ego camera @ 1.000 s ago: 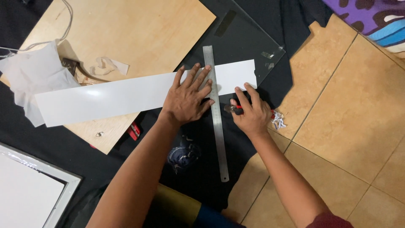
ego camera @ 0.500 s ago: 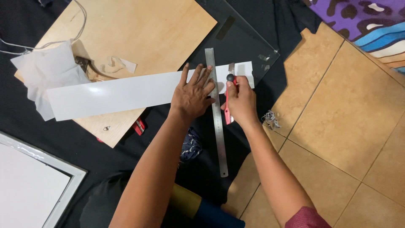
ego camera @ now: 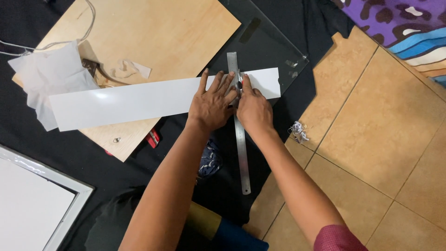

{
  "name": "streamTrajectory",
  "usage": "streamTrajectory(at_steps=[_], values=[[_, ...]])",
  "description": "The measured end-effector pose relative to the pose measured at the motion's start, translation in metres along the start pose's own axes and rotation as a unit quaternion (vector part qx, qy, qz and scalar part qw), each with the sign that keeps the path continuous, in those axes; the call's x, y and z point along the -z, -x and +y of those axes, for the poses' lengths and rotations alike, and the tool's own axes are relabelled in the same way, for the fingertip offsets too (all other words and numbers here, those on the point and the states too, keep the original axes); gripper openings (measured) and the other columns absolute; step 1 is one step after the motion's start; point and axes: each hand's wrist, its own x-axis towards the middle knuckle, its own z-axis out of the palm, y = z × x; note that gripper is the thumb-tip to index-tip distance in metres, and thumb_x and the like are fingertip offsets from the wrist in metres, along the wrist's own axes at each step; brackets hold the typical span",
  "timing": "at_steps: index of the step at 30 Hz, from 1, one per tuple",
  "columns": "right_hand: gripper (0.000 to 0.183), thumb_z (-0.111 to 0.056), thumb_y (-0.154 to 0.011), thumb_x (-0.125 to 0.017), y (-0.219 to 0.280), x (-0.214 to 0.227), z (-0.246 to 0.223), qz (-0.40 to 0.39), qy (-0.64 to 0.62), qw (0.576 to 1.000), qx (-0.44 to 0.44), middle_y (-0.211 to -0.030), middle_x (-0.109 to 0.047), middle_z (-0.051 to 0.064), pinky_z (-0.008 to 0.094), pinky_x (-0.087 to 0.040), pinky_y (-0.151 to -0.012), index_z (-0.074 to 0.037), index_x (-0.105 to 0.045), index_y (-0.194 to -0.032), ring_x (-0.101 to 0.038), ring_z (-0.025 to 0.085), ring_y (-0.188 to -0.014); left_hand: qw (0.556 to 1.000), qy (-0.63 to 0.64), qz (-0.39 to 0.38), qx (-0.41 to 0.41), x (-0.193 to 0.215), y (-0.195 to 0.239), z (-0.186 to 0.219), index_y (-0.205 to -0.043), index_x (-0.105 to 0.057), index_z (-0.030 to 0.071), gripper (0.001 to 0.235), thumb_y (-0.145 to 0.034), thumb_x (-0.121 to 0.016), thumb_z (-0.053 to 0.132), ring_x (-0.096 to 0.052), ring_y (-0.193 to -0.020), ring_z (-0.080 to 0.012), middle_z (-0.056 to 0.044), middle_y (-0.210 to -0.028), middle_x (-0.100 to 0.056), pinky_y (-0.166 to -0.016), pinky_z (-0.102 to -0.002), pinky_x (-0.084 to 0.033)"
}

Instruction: The person measures and cuts white rectangular material strips using a metal ruler and a red utility knife. They repeatedly align the ruler, score the material, and separate cut pieces, working on a black cloth-covered surface with a white frame nearby.

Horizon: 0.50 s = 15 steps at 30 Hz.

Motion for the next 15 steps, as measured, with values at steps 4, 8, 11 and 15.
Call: streamTrajectory(at_steps=[4, 8, 11, 15], values=[[0.061, -0.016, -0.102, -0.042, -0.002, -0.001, -0.002, -0.009, 0.021, 1.0, 0.001, -0.11, -0.067, 0.026, 0.055, -0.058, -0.086, -0.011, -0.032, -0.162, -0.069, 0.05, -0.104, 1.0, -0.001, 0.0, 0.003, -0.001, 0.0, 0.0, -0.141, -0.047, 0.026, 0.058, -0.096, -0.052, 0.063, -0.022, -0.154, -0.0243, -0.001, -0.167, -0.033, -0.127, -0.061, -0.005], [0.062, -0.013, -0.102, -0.042, 0.0, 0.002, -0.006, -0.018, 0.022, 1.0, 0.013, -0.109, -0.068, 0.029, 0.056, -0.059, -0.084, -0.007, -0.029, -0.162, -0.069, 0.051, -0.103, 1.0, -0.008, 0.005, 0.002, 0.001, 0.0, 0.0, -0.14, -0.048, 0.026, 0.056, -0.097, -0.052, 0.062, -0.022, -0.153, -0.0244, -0.001, -0.166, -0.034, -0.127, -0.06, -0.005], [0.06, -0.012, -0.102, -0.041, 0.001, 0.001, -0.004, -0.013, 0.012, 1.0, 0.022, -0.108, -0.068, 0.031, 0.056, -0.059, -0.082, -0.005, -0.03, -0.161, -0.07, 0.051, -0.101, 1.0, -0.008, 0.002, 0.001, 0.003, 0.001, 0.0, -0.141, -0.048, 0.026, 0.056, -0.098, -0.051, 0.062, -0.021, -0.154, -0.0251, -0.001, -0.166, -0.034, -0.127, -0.06, -0.004], [0.059, -0.013, -0.103, -0.039, 0.007, 0.001, -0.002, -0.013, 0.011, 0.999, 0.033, -0.107, -0.068, 0.032, 0.059, -0.058, -0.079, -0.004, -0.031, -0.161, -0.069, 0.053, -0.099, 1.0, -0.006, -0.012, 0.001, 0.003, 0.001, 0.0, -0.141, -0.047, 0.027, 0.056, -0.099, -0.046, 0.064, -0.019, -0.155, -0.0255, -0.001, -0.168, -0.032, -0.127, -0.06, -0.002]])
